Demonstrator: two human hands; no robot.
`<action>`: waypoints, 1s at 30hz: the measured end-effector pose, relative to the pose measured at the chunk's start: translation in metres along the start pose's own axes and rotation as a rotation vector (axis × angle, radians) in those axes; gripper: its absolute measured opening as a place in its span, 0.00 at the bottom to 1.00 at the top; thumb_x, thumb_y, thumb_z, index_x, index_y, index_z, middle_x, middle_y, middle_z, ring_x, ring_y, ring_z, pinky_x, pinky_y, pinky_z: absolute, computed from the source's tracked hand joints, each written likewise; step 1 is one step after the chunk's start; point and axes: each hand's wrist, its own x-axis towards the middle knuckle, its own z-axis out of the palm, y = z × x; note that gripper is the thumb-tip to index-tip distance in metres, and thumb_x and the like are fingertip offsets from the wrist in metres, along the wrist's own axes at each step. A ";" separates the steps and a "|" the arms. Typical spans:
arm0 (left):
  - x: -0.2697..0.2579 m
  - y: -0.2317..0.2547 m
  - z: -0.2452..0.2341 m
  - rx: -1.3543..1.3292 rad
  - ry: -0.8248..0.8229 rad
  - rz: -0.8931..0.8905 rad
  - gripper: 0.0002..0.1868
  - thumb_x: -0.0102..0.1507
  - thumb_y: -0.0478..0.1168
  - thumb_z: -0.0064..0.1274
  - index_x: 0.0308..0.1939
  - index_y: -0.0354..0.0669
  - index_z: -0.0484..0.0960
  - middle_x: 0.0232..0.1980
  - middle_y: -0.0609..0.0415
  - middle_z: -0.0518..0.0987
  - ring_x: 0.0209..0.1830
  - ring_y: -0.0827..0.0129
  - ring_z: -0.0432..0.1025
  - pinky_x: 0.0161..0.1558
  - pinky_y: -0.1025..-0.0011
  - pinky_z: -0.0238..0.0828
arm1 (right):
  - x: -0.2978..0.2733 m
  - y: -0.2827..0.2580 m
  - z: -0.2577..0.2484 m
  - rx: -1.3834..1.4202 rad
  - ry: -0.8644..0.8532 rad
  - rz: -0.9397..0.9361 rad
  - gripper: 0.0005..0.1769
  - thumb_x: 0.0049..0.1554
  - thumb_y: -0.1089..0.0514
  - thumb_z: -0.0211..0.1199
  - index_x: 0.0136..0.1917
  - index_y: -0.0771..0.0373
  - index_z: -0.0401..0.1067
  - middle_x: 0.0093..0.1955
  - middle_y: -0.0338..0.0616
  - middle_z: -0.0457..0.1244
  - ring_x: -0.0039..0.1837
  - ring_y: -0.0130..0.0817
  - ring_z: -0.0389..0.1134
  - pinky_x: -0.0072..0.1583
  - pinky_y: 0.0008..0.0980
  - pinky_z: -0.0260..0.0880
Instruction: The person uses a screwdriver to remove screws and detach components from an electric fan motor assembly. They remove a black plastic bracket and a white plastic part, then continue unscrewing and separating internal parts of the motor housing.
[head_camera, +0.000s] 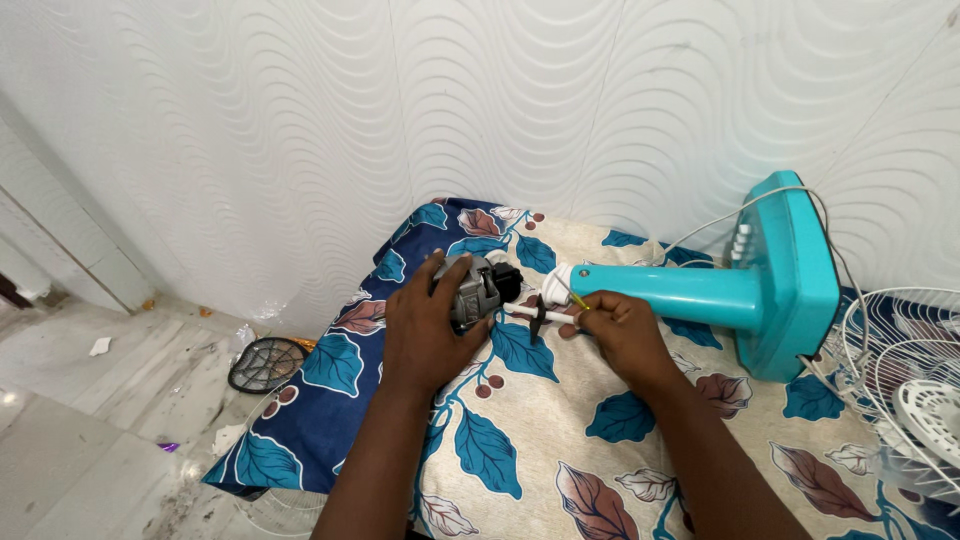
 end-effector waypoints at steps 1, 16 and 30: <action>-0.001 0.001 0.000 -0.005 0.012 0.013 0.44 0.49 0.51 0.70 0.69 0.52 0.74 0.70 0.38 0.70 0.68 0.46 0.67 0.64 0.50 0.59 | -0.001 0.000 0.001 0.021 -0.037 -0.063 0.12 0.60 0.64 0.59 0.53 0.71 0.78 0.43 0.50 0.74 0.40 0.33 0.63 0.46 0.33 0.62; -0.004 -0.003 0.005 0.070 0.044 0.065 0.39 0.52 0.49 0.60 0.69 0.48 0.74 0.72 0.37 0.68 0.70 0.48 0.65 0.68 0.47 0.51 | 0.002 0.003 0.005 0.017 -0.101 -0.180 0.11 0.57 0.64 0.60 0.52 0.71 0.75 0.46 0.50 0.74 0.50 0.37 0.78 0.57 0.34 0.76; -0.007 0.006 0.002 0.060 0.079 0.233 0.28 0.59 0.48 0.59 0.64 0.50 0.77 0.68 0.47 0.72 0.69 0.53 0.61 0.64 0.47 0.49 | -0.031 0.003 -0.025 0.074 0.107 0.105 0.09 0.59 0.60 0.60 0.51 0.66 0.72 0.45 0.46 0.74 0.32 0.24 0.55 0.38 0.27 0.54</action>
